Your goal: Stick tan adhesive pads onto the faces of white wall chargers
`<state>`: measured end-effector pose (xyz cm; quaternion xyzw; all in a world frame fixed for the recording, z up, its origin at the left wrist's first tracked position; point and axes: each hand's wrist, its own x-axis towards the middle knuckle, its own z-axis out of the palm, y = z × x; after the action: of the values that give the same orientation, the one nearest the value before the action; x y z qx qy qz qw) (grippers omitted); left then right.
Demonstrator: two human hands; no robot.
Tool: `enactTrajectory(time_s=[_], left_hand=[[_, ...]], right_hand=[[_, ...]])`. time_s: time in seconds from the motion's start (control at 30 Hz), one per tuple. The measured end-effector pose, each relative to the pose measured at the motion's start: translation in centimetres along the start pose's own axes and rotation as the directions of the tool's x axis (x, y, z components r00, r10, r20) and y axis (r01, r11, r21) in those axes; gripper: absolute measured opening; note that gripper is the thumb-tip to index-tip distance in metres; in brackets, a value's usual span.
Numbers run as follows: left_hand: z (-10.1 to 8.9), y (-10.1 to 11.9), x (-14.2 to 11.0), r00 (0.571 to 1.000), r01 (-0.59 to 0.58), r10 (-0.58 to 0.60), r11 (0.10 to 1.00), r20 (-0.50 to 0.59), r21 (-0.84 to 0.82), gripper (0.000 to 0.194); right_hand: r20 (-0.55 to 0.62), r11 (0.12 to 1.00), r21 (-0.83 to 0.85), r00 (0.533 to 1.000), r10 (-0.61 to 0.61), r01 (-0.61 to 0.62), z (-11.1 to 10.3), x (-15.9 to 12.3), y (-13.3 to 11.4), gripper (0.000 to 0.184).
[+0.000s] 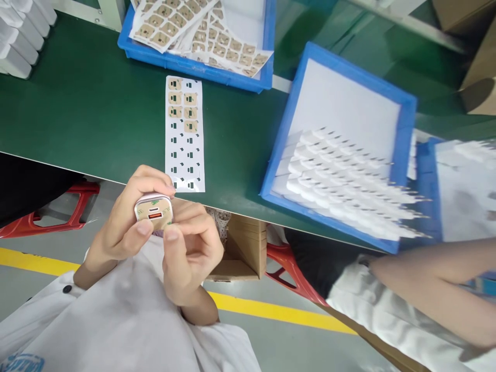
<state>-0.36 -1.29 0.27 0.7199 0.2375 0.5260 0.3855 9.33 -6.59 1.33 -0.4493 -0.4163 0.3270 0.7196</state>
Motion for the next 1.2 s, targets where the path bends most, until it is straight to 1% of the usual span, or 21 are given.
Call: enactTrajectory(time_s=[0.07,0.13,0.2,0.27,0.37,0.4,0.47,0.5,0.57,0.63,0.67,0.77,0.83,0.87,0.97,1.03,1.07,1.13,1.2], left_hand=[[0.0,-0.3,-0.2,1.0,-0.002,0.001,1.0,-0.011,-0.01,0.03],[-0.1,-0.6,-0.4,1.0,0.004,-0.004,1.0,-0.023,-0.015,0.031],[-0.1,-0.8,-0.6,0.999,0.02,-0.021,0.999,-0.027,-0.033,0.032],[0.0,-0.8,-0.7,0.998,0.051,-0.052,0.996,-0.022,-0.073,0.034],[0.1,-0.8,-0.7,0.994,0.112,-0.112,0.982,0.008,-0.151,0.037],[0.2,-0.8,-0.8,0.99,0.141,-0.138,0.972,0.028,-0.187,0.038],[0.5,-0.9,-0.8,0.981,0.196,-0.187,0.94,0.059,-0.28,0.043],[0.7,-1.1,-0.9,0.977,0.215,-0.206,0.921,0.063,-0.324,0.046],[1.0,-1.6,-1.1,0.973,0.221,-0.228,0.898,0.028,-0.381,0.05],[1.4,-2.2,-1.4,0.97,0.218,-0.244,0.887,-0.012,-0.407,0.052],[1.5,-2.4,-1.5,0.967,0.226,-0.256,0.876,-0.014,-0.426,0.053],[1.8,-3.0,-1.7,0.956,0.267,-0.292,0.83,0.027,-0.491,0.056],[1.9,-3.4,-1.8,0.958,0.256,-0.286,0.848,0.007,-0.465,0.057],[1.9,-3.6,-1.9,0.963,0.242,-0.271,0.875,-0.01,-0.418,0.058],[1.7,-4.2,-2.1,0.972,0.222,-0.232,0.948,-0.02,-0.23,0.065],[1.5,-4.7,-2.2,0.974,0.223,-0.226,0.968,-0.013,-0.115,0.066],[1.4,-5.0,-2.2,0.973,0.226,-0.228,0.971,-0.019,-0.074,0.065],[1.3,-5.4,-2.1,0.972,0.233,-0.235,0.972,-0.034,-0.037,0.061],[1.3,-5.7,-1.8,0.966,0.249,-0.254,0.965,-0.051,-0.076,0.056]], right_hand=[[0.014,0.983,-0.149,0.995,-0.104,0.105,-0.4,0.1,0.0,0.016],[0.045,0.934,-0.316,0.986,-0.16,0.166,-1.1,0.3,-0.2,0.015],[0.075,0.88,-0.442,0.985,-0.154,0.172,-1.9,0.6,-0.4,0.017],[0.084,0.864,-0.481,0.988,-0.127,0.151,-2.6,0.9,-0.5,0.018],[0.099,0.904,-0.418,0.994,-0.056,0.092,-3.0,1.1,-0.5,0.009],[0.118,0.916,-0.396,0.993,-0.022,0.068,-2.9,1.0,-0.4,0.014],[0.16,0.924,-0.382,0.986,0.047,0.018,-2.4,0.8,-0.2,0.03],[0.174,0.926,-0.378,0.981,0.082,-0.01,-2.2,0.8,-0.1,0.033],[0.187,0.935,-0.346,0.972,0.144,-0.072,-1.9,0.8,0.3,0.028],[0.201,0.947,-0.28,0.955,0.218,-0.157,-2.0,1.1,0.8,0.019],[0.209,0.949,-0.239,0.944,0.256,-0.204,-2.1,1.3,1.1,0.017],[0.235,0.937,-0.115,0.907,0.349,-0.331,-2.6,1.9,1.8,0.023],[0.227,0.932,-0.092,0.904,0.363,-0.351,-2.6,2.2,2.0,0.028],[0.211,0.933,-0.126,0.91,0.358,-0.337,-2.6,2.4,1.9,0.029],[0.142,0.901,-0.34,0.933,0.331,-0.268,-2.1,2.9,1.6,0.034],[0.126,0.874,-0.412,0.934,0.335,-0.258,-1.8,3.4,1.6,0.035],[0.133,0.875,-0.398,0.926,0.354,-0.277,-1.8,3.7,1.8,0.033],[0.161,0.886,-0.302,0.897,0.411,-0.352,-1.8,4.3,2.2,0.034],[0.182,0.88,-0.175,0.864,0.47,-0.442,-2.0,4.8,2.7,0.04]])
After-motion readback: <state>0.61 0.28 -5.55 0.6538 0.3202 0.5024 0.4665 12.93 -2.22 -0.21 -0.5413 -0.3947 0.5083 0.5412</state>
